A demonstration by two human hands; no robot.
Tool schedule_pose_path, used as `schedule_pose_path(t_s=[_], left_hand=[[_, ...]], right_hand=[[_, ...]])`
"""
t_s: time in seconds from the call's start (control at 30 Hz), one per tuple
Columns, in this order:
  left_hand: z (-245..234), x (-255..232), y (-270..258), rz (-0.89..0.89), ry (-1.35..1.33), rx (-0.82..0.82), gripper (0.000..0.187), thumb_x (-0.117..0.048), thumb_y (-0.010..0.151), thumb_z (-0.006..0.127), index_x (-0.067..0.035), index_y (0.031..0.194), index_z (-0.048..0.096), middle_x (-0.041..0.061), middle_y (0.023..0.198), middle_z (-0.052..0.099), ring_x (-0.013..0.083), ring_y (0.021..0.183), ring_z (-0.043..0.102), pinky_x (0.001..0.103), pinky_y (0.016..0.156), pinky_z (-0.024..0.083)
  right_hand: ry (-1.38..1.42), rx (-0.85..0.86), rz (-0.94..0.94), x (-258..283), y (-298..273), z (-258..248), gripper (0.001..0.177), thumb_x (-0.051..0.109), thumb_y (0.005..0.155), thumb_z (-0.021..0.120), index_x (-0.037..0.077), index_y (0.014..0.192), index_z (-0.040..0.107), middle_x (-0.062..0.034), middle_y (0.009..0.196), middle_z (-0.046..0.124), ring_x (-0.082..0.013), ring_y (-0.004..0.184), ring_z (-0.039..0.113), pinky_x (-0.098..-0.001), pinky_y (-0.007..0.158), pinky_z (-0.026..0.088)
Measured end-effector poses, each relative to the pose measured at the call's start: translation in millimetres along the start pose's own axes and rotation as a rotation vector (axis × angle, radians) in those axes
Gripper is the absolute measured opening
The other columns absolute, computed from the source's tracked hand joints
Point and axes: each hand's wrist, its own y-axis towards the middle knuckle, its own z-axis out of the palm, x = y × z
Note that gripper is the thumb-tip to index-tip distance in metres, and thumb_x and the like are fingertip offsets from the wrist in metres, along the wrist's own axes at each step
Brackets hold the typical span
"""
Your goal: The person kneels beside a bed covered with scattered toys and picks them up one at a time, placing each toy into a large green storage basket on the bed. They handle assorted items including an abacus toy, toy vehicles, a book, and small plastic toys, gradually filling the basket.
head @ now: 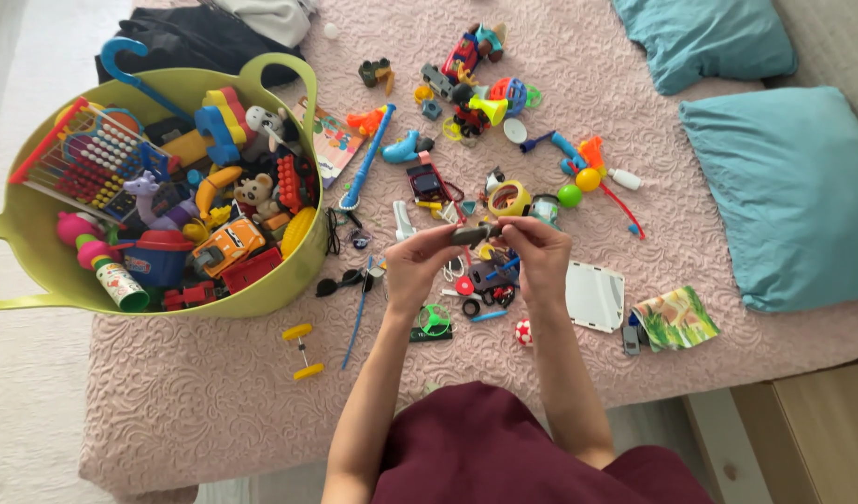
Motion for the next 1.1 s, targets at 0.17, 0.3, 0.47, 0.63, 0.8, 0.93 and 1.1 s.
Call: schedule_pose_path(t_s=[0.17,0.3,0.47,0.63,0.8,0.93,1.1], left_hand=[[1,0,1,-0.032,-0.010,-0.050,0.035,0.008,0.086,0.077,0.003,0.121,0.073,0.011,0.110,0.078,0.0135,0.098,0.075,0.027,0.089,0.060],[-1,-8,0,0.000,0.057,-0.050,0.036,0.007,0.086,0.078,0.003,0.121,0.074,0.011,0.110,0.079,0.0136,0.099,0.075,0.027,0.089,0.060],[-1,-26,-4,0.014,0.088,-0.047,0.036,0.005,0.087,0.078,0.001,0.122,0.073,0.010,0.111,0.078,0.0130,0.100,0.075,0.027,0.091,0.060],[-13,-25,-3,0.039,0.042,-0.103,0.037,0.005,0.086,0.079,0.001,0.122,0.073,0.009,0.112,0.078,0.0120,0.101,0.073,0.026,0.092,0.060],[-44,-30,-9,0.050,0.039,-0.174,0.037,0.006,0.086,0.079,0.002,0.123,0.073,0.009,0.113,0.077,0.0129,0.102,0.073,0.026,0.091,0.059],[-75,-49,-21,0.119,0.045,-0.262,0.037,0.007,0.087,0.077,0.002,0.124,0.072,0.009,0.115,0.076,0.0130,0.104,0.073,0.026,0.093,0.059],[-114,-70,-41,0.150,0.070,-0.398,0.036,0.007,0.088,0.076,0.002,0.123,0.072,0.009,0.115,0.077,0.0129,0.103,0.073,0.026,0.092,0.060]], right_hand=[[0.029,0.001,0.013,4,-1,4,0.014,-0.005,0.094,0.071,-0.006,0.106,0.075,-0.0154,0.097,0.076,-0.0201,0.084,0.075,-0.0339,0.081,0.065],[0.035,-0.005,0.028,3,0,8,0.015,-0.005,0.093,0.071,-0.006,0.107,0.076,-0.0159,0.098,0.077,-0.0206,0.082,0.075,-0.0338,0.079,0.065],[0.067,-0.005,0.026,4,-2,13,0.013,-0.005,0.094,0.071,-0.006,0.106,0.075,-0.0161,0.099,0.076,-0.0205,0.085,0.076,-0.0340,0.080,0.065],[0.070,0.043,0.050,-1,6,26,0.013,-0.005,0.095,0.070,-0.006,0.107,0.075,-0.0160,0.101,0.076,-0.0200,0.087,0.075,-0.0330,0.082,0.065],[0.067,0.147,0.015,-11,12,61,0.012,-0.007,0.095,0.070,-0.005,0.106,0.075,-0.0144,0.101,0.076,-0.0192,0.088,0.075,-0.0342,0.082,0.065],[0.120,0.268,0.019,-23,11,101,0.012,-0.005,0.095,0.070,-0.004,0.106,0.075,-0.0126,0.102,0.076,-0.0177,0.089,0.074,-0.0337,0.081,0.065],[-0.003,0.389,0.123,-32,5,153,0.013,-0.001,0.095,0.070,-0.004,0.107,0.076,-0.0113,0.100,0.076,-0.0155,0.085,0.074,-0.0291,0.081,0.063]])
